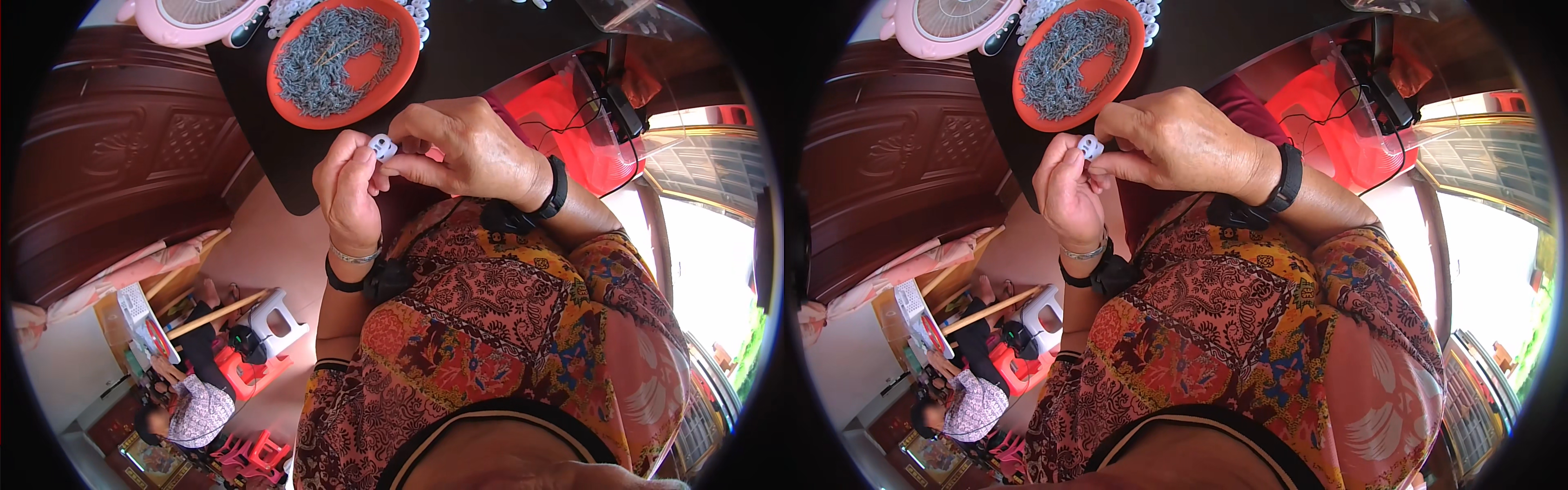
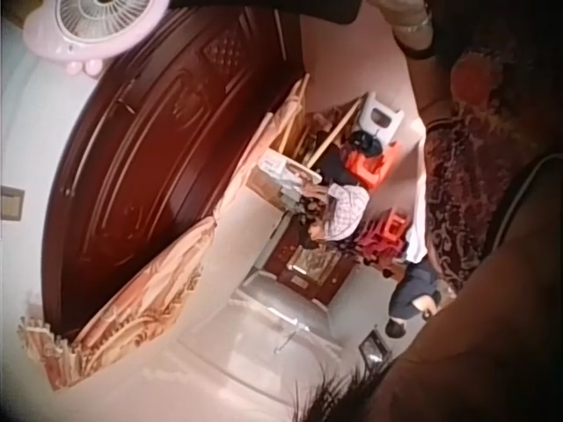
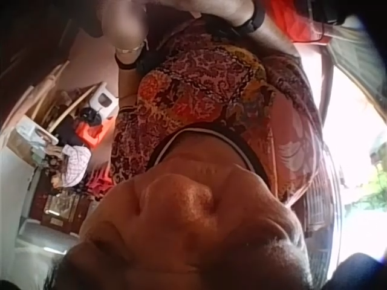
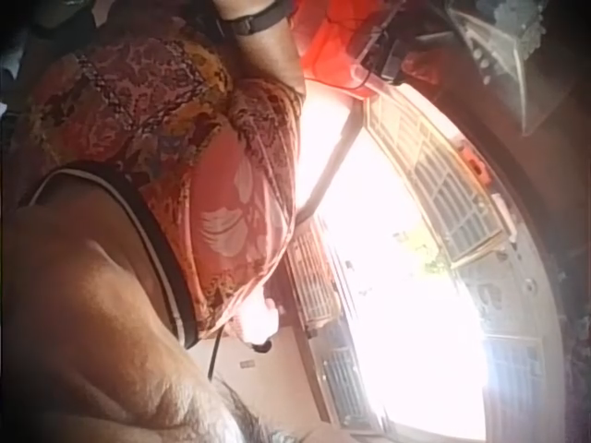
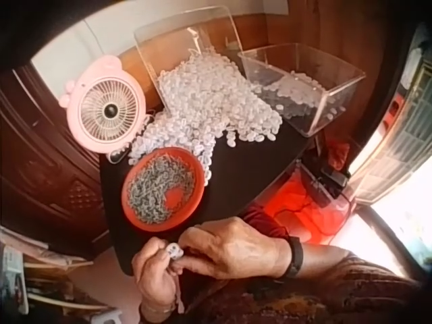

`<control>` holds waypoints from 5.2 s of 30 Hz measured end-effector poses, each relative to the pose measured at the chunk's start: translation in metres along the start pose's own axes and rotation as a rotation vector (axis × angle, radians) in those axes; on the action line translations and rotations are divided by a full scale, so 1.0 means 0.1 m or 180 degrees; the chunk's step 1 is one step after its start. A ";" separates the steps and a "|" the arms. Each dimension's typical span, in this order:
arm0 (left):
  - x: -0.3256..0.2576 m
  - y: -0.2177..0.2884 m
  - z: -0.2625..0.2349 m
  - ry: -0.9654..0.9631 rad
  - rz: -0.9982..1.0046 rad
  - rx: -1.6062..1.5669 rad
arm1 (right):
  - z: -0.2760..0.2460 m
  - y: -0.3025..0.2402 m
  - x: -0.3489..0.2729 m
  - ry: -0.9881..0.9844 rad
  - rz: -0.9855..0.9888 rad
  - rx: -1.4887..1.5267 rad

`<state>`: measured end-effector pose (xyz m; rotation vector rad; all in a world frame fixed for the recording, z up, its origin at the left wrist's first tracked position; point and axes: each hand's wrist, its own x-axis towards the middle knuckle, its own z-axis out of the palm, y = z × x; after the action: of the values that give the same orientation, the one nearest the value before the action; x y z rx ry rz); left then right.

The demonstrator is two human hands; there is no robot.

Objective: Manually inserting metal pins into small white plastic hardware components.

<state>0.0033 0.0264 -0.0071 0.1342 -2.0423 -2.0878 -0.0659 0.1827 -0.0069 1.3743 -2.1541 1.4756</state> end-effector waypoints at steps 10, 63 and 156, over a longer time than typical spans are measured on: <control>0.00 0.04 -0.01 -0.0018 0.0013 0.0000 | 0.01 0.05 -0.01 -0.0181 0.0315 0.0552; 0.07 0.04 -0.10 -0.0861 -0.0220 0.0474 | 0.01 0.03 -0.03 -0.1253 0.2093 0.2484; 0.20 0.13 -0.06 -0.0652 -0.0304 -0.0300 | 0.07 0.09 -0.07 0.0288 0.1456 0.2102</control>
<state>-0.0140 0.0164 0.0077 0.0022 -2.0812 -2.3390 -0.0665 0.1823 -0.0201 0.9448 -2.0988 2.5333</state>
